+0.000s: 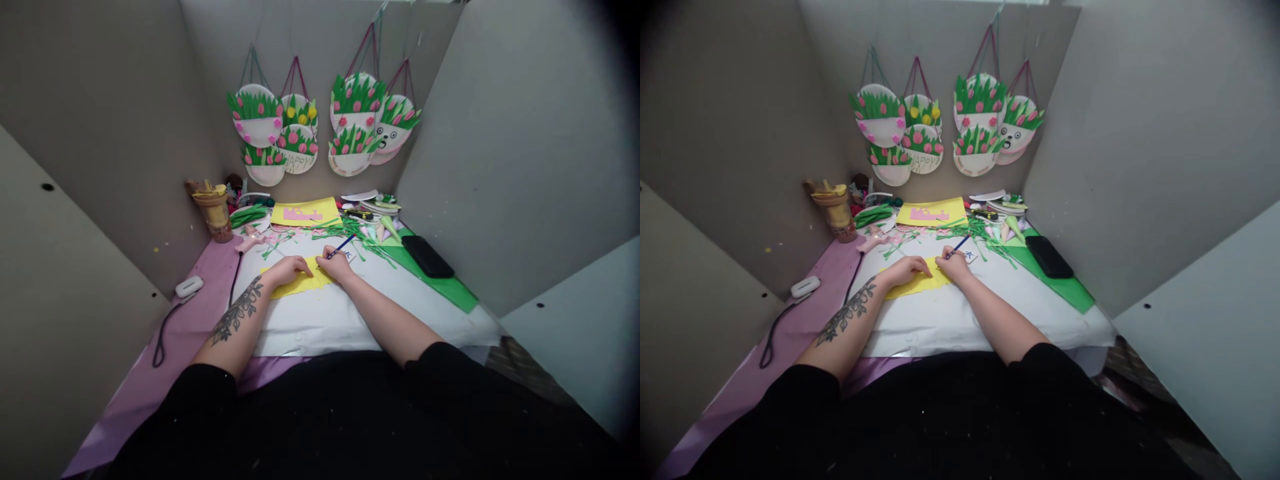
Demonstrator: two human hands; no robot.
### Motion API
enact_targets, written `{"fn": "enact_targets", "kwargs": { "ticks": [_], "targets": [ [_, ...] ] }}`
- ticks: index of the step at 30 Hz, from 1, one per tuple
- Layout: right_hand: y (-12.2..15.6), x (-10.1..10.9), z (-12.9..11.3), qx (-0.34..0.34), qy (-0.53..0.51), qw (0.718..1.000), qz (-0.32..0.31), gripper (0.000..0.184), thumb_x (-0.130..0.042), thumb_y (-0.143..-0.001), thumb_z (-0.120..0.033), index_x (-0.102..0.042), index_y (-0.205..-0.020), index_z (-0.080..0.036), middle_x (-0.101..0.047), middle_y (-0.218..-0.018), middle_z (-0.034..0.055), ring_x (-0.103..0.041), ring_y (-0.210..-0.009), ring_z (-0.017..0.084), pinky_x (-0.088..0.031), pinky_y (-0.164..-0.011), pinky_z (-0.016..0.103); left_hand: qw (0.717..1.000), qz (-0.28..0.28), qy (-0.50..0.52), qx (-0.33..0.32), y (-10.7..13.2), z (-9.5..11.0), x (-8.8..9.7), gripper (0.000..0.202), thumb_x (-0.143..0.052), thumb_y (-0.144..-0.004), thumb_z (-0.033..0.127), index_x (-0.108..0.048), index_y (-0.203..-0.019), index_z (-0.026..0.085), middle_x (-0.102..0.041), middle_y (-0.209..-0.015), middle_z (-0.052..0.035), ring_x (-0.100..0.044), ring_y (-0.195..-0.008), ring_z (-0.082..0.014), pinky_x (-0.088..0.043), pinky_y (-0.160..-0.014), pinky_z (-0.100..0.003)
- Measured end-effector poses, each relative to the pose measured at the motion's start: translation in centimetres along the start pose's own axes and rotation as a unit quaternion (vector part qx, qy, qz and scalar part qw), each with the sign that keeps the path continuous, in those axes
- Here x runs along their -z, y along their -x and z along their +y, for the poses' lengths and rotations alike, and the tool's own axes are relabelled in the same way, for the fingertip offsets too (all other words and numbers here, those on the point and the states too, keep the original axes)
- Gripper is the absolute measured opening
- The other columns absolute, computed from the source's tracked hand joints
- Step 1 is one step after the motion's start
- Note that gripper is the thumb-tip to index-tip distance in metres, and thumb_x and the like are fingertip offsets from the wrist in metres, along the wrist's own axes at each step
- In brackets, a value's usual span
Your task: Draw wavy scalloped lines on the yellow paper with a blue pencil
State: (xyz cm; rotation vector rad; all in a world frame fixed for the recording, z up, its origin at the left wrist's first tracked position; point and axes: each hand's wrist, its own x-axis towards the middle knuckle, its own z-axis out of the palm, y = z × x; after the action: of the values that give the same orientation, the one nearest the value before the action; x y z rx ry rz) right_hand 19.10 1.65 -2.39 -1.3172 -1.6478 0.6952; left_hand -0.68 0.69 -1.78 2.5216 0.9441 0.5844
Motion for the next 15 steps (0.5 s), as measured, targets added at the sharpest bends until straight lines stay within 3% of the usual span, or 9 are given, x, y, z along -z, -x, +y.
{"fn": "enact_targets", "kwargs": {
  "ticks": [15],
  "targets": [
    [-0.01,0.02,0.11,-0.003,-0.010,1.000,-0.008,0.016,-0.054,-0.059,-0.029,-0.040,-0.055,-0.021,-0.040,-0.050,-0.0059,-0.037,-0.052,0.011,-0.029,-0.049,0.023,1.000,0.001,0.008,0.001,0.03,-0.34,-0.13,0.056,-0.039,-0.065,-0.007,-0.074,-0.098,0.023,-0.066,-0.102,-0.0035,-0.061,-0.089,-0.0119,-0.046,-0.086,-0.023]
  ]
}}
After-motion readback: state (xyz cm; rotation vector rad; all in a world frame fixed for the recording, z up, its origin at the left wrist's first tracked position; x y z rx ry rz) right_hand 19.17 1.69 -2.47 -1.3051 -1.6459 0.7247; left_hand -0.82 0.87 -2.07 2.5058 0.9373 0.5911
